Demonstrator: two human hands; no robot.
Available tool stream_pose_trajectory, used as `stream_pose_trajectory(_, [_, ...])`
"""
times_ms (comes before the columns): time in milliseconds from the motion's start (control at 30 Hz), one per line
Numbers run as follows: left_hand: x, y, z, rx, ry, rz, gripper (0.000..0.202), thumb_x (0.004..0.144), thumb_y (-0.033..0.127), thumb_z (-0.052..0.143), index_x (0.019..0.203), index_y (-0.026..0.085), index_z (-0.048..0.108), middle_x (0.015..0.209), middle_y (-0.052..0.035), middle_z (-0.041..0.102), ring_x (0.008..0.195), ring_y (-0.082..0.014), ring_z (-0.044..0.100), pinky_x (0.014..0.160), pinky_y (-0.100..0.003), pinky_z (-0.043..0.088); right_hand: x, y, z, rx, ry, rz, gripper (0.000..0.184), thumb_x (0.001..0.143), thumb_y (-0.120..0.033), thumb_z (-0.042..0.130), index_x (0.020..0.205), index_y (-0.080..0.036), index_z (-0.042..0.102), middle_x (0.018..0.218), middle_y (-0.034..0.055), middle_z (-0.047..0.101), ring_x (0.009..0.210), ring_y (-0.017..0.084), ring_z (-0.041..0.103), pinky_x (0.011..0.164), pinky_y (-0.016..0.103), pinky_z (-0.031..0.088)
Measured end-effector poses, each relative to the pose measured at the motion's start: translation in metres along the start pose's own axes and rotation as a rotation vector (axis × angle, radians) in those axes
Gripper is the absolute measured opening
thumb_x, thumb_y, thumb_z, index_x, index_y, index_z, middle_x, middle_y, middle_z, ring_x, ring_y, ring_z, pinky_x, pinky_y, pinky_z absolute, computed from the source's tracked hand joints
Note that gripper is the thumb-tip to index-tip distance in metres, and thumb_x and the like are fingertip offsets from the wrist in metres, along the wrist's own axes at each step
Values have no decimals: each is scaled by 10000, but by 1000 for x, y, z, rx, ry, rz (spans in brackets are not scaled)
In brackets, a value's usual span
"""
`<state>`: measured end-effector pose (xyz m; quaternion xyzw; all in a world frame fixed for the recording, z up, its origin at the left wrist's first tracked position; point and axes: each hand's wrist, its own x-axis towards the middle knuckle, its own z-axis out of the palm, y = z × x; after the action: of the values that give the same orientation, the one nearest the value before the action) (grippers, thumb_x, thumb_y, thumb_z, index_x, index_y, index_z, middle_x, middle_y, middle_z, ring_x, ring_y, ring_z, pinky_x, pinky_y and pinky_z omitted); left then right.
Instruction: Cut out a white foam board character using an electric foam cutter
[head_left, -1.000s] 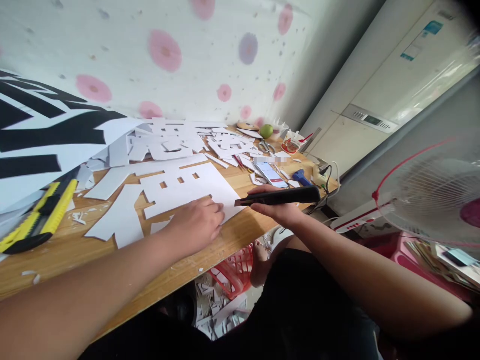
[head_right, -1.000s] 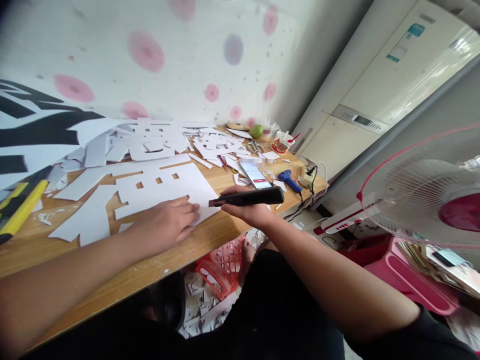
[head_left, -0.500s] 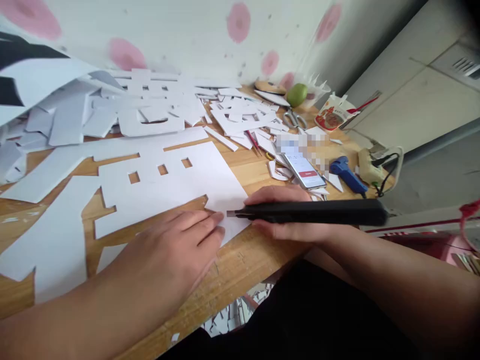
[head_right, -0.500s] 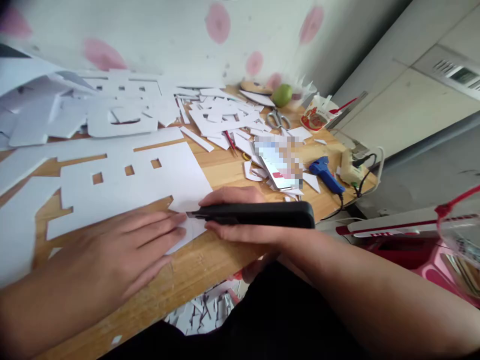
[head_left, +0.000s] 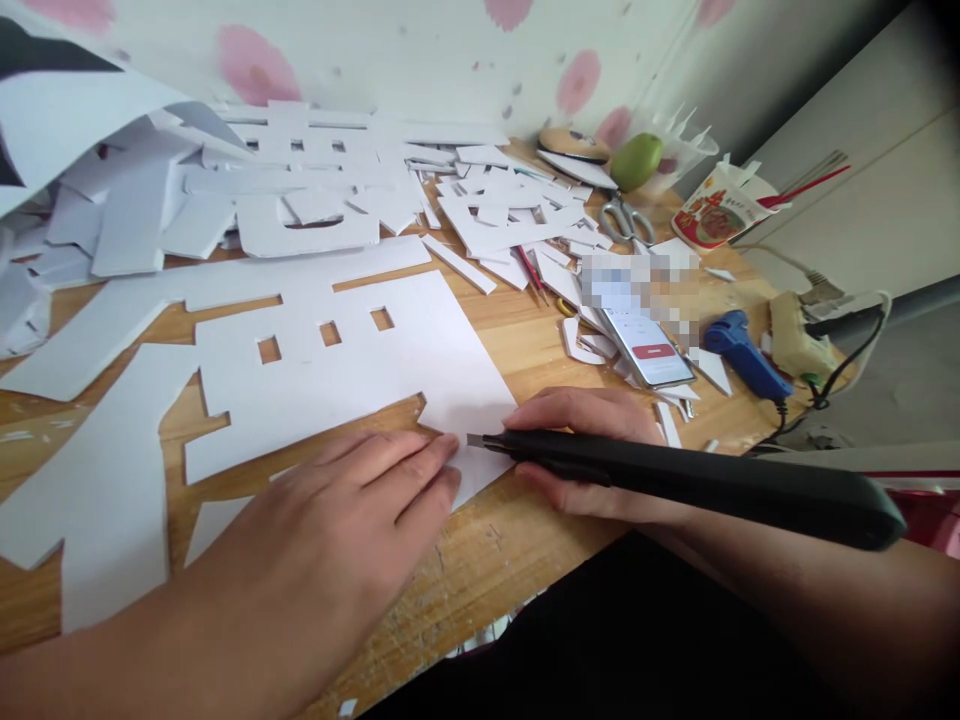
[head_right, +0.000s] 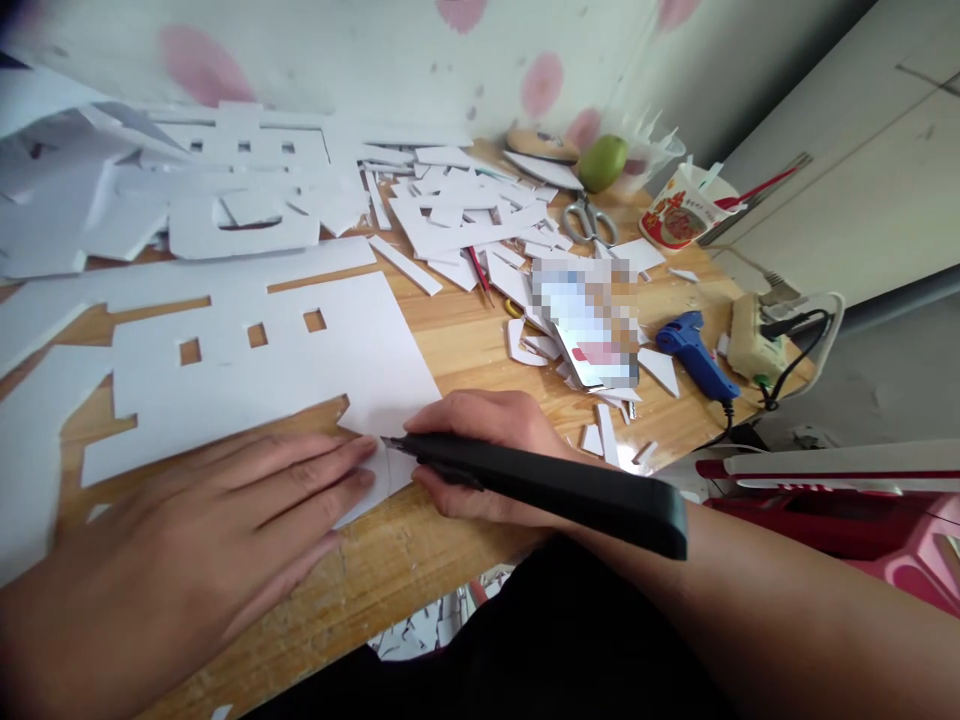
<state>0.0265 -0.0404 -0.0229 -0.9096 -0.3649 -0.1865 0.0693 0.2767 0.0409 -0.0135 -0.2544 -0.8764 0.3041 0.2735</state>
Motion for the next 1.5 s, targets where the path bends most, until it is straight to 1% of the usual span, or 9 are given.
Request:
stream_pose_trajectory(133, [2,0,1,32,-9,23,392,949,51,354,1078,80,722,1134,-129,758,1019,-288,690,812,-445,620,-5,2,6,8,-13,-70,247,855,-231,714,1094,-203,662,928,40,743,772,144,709,670,224,562])
stream_pose_trajectory(233, [4,0,0,29,-16,35,398,961,58,340,1061,87,724,1131,-137,759,1023,-287,694,816,-442,622,-9,3,9,-7,8,-21,283,840,-240,740,1109,-221,655,942,26,746,776,139,712,678,218,557])
stream_pose_trajectory(367, [5,3,-3,51,-17,38,473,964,28,269,999,114,732,1098,-136,766,1002,-265,703,812,-419,614,-14,4,10,-36,39,50,296,826,-269,768,1100,-237,661,908,-5,752,736,114,705,656,194,535])
stream_pose_trajectory(467, [7,4,-2,61,20,37,457,978,49,277,976,107,731,1076,-152,767,989,-279,707,799,-434,611,-15,3,10,-45,48,60,301,822,-270,769,1103,-240,667,915,-11,754,725,100,697,660,186,527])
stream_pose_trajectory(667, [4,3,3,70,49,48,445,980,70,275,1058,124,710,1098,-148,759,998,-272,693,817,-437,588,-12,0,9,-53,47,47,279,814,-243,768,1078,-220,676,886,-14,752,725,92,694,663,175,516])
stream_pose_trajectory(867, [0,5,3,94,29,50,451,963,49,286,1125,145,695,1089,-124,756,1012,-263,678,789,-415,578,-11,0,8,-43,46,36,250,830,-248,750,1067,-212,679,890,-4,755,744,105,696,670,192,516])
stream_pose_trajectory(1167, [4,8,2,136,-27,27,511,984,62,251,1162,172,717,1102,-129,750,953,-284,702,721,-426,598,-13,1,9,-27,7,54,266,855,-277,727,1110,-227,669,921,9,742,773,126,695,695,221,527])
stream_pose_trajectory(1367, [4,10,0,145,-11,27,502,1002,72,256,1157,174,723,1057,-115,751,927,-283,698,707,-419,593,-15,0,14,-51,15,52,247,879,-322,708,1103,-225,668,969,35,731,818,153,690,705,242,537])
stream_pose_trajectory(1500, [4,9,0,110,-45,27,477,977,70,298,1193,173,711,1064,-125,736,927,-304,688,724,-466,604,-14,0,11,-17,-15,38,262,884,-285,698,1139,-228,671,956,26,725,775,134,672,688,229,524])
